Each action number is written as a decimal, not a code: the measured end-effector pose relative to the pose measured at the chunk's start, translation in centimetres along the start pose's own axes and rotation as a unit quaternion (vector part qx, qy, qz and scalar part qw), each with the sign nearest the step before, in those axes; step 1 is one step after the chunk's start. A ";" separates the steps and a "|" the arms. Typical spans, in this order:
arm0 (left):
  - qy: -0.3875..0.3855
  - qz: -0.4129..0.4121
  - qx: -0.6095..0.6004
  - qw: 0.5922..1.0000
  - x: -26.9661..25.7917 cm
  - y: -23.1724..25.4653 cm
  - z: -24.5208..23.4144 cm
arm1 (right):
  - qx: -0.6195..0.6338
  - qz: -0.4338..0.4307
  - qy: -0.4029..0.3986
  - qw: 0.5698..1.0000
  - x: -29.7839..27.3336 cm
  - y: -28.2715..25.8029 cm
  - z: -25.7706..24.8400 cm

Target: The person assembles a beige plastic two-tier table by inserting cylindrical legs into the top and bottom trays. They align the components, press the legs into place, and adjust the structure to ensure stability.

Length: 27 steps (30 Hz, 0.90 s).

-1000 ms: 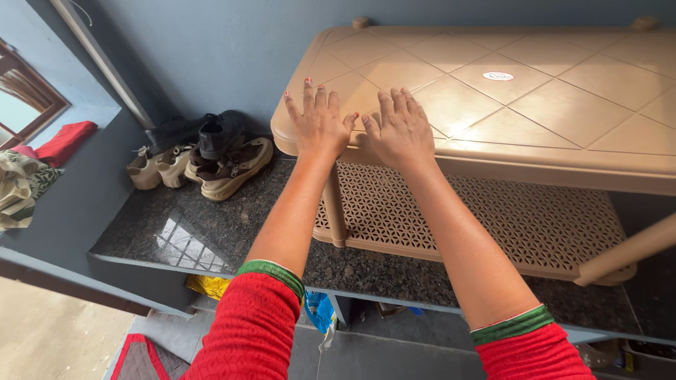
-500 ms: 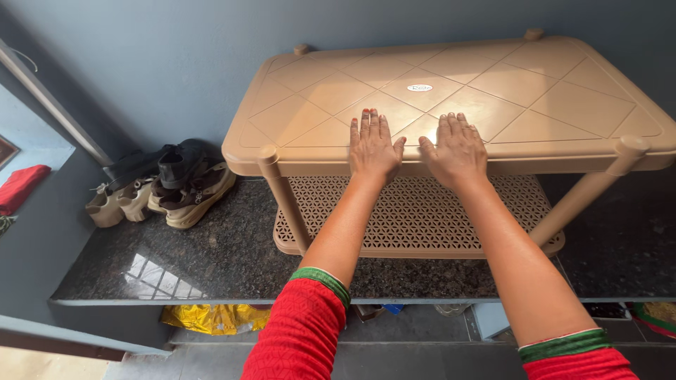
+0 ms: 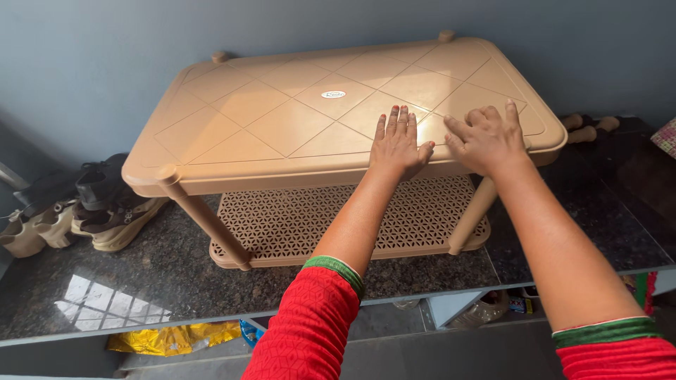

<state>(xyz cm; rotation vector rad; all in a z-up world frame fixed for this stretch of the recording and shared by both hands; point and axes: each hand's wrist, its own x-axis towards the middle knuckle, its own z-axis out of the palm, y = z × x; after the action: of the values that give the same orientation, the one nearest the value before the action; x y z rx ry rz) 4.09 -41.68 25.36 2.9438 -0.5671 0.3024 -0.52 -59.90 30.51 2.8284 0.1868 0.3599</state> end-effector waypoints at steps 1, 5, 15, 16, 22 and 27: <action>-0.001 0.018 -0.005 1.000 0.7 0.6 0.0 | -0.002 -0.004 -0.016 1.000 0.0 1.3 -0.4; -0.005 0.071 -0.010 0.997 2.4 1.9 -0.3 | 0.162 0.031 -0.019 0.986 -0.2 3.6 -0.7; 0.025 0.072 0.013 0.997 1.9 2.1 -0.4 | 0.140 0.023 0.149 0.979 -0.1 3.8 2.3; 0.034 0.072 0.012 0.997 1.9 2.1 -0.8 | 0.129 0.017 0.179 0.975 0.0 3.8 2.2; 0.103 0.076 0.009 0.992 -0.1 2.8 -2.0 | 0.210 0.015 0.252 0.945 -0.6 3.8 3.9; 0.075 0.085 0.041 0.993 -2.5 3.8 -3.0 | 0.273 0.054 0.288 0.916 -2.3 3.5 5.2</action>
<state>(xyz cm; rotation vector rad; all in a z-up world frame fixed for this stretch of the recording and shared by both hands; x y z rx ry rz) -0.16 -43.76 28.08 2.9203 -0.8035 0.5738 -0.99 -64.99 26.21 3.1785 0.2844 1.3606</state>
